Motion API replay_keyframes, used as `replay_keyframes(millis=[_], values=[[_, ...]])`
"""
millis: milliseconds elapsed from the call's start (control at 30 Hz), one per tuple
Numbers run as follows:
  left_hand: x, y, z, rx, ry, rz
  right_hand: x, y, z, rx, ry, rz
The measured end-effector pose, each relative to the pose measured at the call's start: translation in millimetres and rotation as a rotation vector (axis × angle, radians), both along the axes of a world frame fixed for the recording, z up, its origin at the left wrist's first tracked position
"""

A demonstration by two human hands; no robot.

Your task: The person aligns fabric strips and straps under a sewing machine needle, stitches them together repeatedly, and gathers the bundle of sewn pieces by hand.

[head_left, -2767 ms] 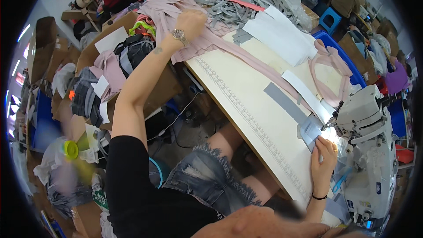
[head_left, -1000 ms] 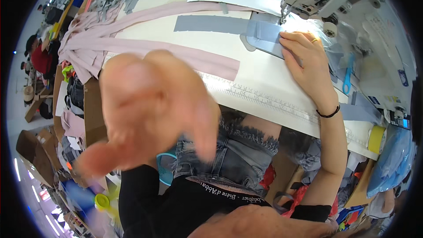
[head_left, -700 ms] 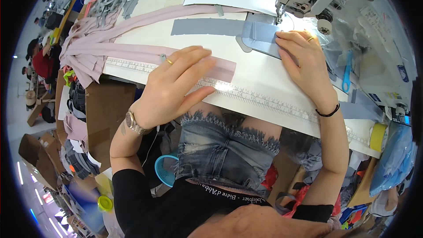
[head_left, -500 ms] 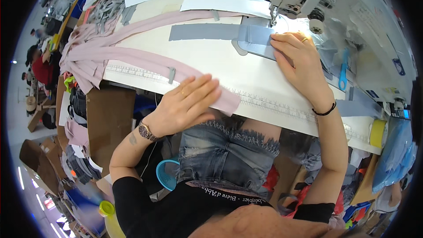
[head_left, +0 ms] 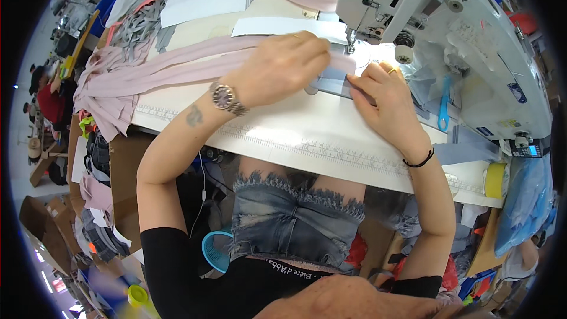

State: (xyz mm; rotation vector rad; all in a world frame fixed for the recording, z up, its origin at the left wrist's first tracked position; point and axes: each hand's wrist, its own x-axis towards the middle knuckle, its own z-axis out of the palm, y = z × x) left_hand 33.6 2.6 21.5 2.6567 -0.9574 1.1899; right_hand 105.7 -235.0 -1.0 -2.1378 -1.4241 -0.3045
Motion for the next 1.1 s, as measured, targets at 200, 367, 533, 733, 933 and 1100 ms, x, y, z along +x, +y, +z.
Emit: replay_keyframes(millis=[200, 367, 533, 733, 933, 1100], values=[[6.1, -6.1, -28.2, 0.079, 0.274, 0.084, -0.1, 1.1, -0.9, -0.008, -0.007, 0.024], [5.4, -8.0, -27.0, 0.095, 0.240, 0.089, 0.8, -2.8, -0.3, -0.082, -0.011, 0.001], [8.8, -7.9, -30.3, 0.092, 0.198, 0.084, -0.4, -3.1, -0.3, -0.074, -0.028, 0.001], [9.6, -7.8, -34.3, 0.083, 0.192, 0.073, -2.5, -2.6, 0.1, -0.089, -0.033, -0.003], [8.9, -12.6, -29.9, 0.119, 0.209, 0.064, -1.4, -4.4, -1.2, -0.088, -0.078, -0.011], [7.4, -12.9, -26.3, 0.154, 0.241, 0.061, 5.2, -9.2, 1.3, -0.066, -0.165, -0.040]])
